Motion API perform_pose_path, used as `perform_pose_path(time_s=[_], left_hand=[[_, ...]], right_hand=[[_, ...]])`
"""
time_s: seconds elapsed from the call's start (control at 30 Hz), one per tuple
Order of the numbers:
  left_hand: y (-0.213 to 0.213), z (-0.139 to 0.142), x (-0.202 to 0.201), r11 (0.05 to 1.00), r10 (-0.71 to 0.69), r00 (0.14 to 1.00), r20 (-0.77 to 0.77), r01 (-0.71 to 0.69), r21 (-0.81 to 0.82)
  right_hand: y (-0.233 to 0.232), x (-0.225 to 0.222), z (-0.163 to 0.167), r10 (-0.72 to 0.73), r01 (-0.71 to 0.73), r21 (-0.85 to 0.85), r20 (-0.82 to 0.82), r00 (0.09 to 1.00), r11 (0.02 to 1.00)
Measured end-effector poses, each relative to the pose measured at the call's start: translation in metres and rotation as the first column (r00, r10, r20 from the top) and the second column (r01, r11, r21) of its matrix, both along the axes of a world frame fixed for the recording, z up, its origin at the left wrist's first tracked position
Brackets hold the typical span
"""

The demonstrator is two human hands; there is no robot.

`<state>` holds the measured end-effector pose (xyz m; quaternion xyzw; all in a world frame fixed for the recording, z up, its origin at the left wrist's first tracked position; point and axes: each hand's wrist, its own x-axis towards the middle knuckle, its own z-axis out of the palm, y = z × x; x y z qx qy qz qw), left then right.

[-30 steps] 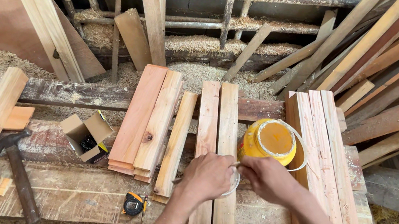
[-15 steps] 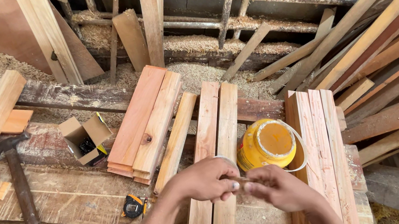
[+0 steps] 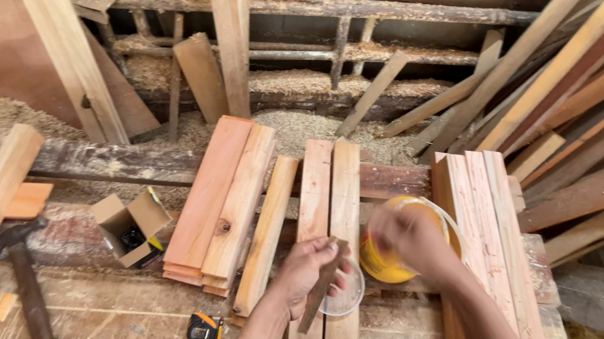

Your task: The person applies glue to wooden slats and joins them into a frame using a hammer and nails. They repeatedly align the pieces, tap them together, and secure the joints.

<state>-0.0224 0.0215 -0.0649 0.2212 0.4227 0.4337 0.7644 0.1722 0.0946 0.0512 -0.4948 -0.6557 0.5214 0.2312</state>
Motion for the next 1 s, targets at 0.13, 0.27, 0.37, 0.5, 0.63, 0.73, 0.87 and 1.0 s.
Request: perform_pose_path(time_s=[0.13, 0.27, 0.37, 0.5, 0.63, 0.73, 0.87, 1.0], left_hand=[[0.007, 0.020, 0.014, 0.971, 0.240, 0.970, 0.035, -0.241, 0.014], [0.011, 0.021, 0.030, 0.919, 0.393, 0.893, 0.218, -0.392, -0.049], [0.010, 0.008, 0.040, 0.908, 0.384, 0.848, 0.366, -0.419, 0.018], [0.012, 0.001, 0.044, 0.849, 0.467, 0.883, -0.035, -0.438, 0.297], [0.008, 0.011, 0.051, 0.862, 0.460, 0.766, -0.448, -0.265, 0.432], [0.009, 0.015, 0.061, 0.915, 0.366, 0.802, -0.472, -0.217, 0.341], [0.019, 0.005, 0.072, 0.920, 0.339, 0.697, -0.632, -0.106, 0.377], [0.041, -0.005, 0.086, 0.919, 0.279, 0.635, -0.720, 0.039, 0.391]], right_hand=[[0.023, -0.010, 0.002, -0.452, 0.452, -0.014, -0.055, 0.890, 0.892], [-0.010, -0.015, -0.020, -0.186, 0.186, -0.029, -0.021, 0.982, 0.982], [-0.039, -0.015, -0.042, -0.068, 0.045, -0.339, -0.056, 0.996, 0.940], [-0.055, -0.006, -0.053, -0.171, 0.177, -0.264, 0.045, 0.984, 0.948], [-0.069, 0.016, -0.048, -0.243, 0.262, -0.044, 0.255, 0.936, 0.964], [-0.075, 0.042, -0.044, -0.406, 0.380, 0.144, 0.367, 0.837, 0.914], [-0.055, 0.099, -0.033, -0.392, 0.157, 0.455, 0.485, 0.782, 0.877], [0.003, 0.110, -0.048, -0.191, 0.041, 0.221, 0.718, 0.669, 0.974]])
